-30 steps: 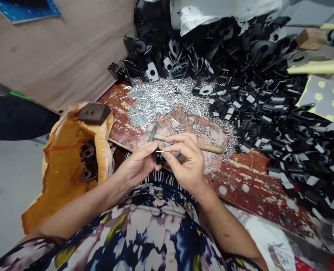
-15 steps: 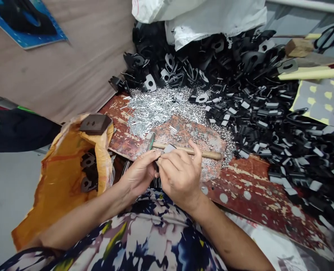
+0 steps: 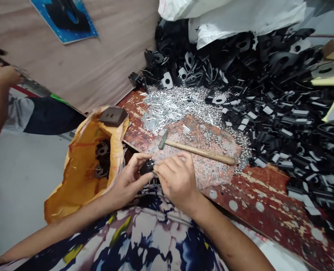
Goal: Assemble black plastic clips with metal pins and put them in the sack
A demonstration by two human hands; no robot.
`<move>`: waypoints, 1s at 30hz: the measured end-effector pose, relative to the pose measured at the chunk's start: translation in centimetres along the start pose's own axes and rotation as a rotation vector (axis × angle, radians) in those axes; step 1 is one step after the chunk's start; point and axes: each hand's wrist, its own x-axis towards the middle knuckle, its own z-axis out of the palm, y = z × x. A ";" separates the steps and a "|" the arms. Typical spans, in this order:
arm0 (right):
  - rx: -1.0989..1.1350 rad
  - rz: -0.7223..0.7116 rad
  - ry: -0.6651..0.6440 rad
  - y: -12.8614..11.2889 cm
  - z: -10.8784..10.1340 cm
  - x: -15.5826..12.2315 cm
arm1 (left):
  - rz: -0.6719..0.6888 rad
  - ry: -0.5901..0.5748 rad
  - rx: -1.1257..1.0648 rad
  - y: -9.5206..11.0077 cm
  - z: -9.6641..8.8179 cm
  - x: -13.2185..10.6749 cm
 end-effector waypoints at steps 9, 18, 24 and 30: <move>-0.642 0.073 -0.374 6.3 -1.3 0.7 | -0.016 0.153 0.316 -1.7 -3.9 1.8; -0.349 0.113 -0.193 3.5 -3.6 -2.2 | 0.064 0.208 0.349 -5.2 -2.9 4.8; -0.217 0.054 0.013 1.0 -2.2 -0.7 | 0.080 0.241 0.330 -5.5 -3.0 4.8; -0.221 0.039 -0.134 1.3 -1.2 -0.5 | 0.078 0.221 0.313 -5.7 -3.1 4.9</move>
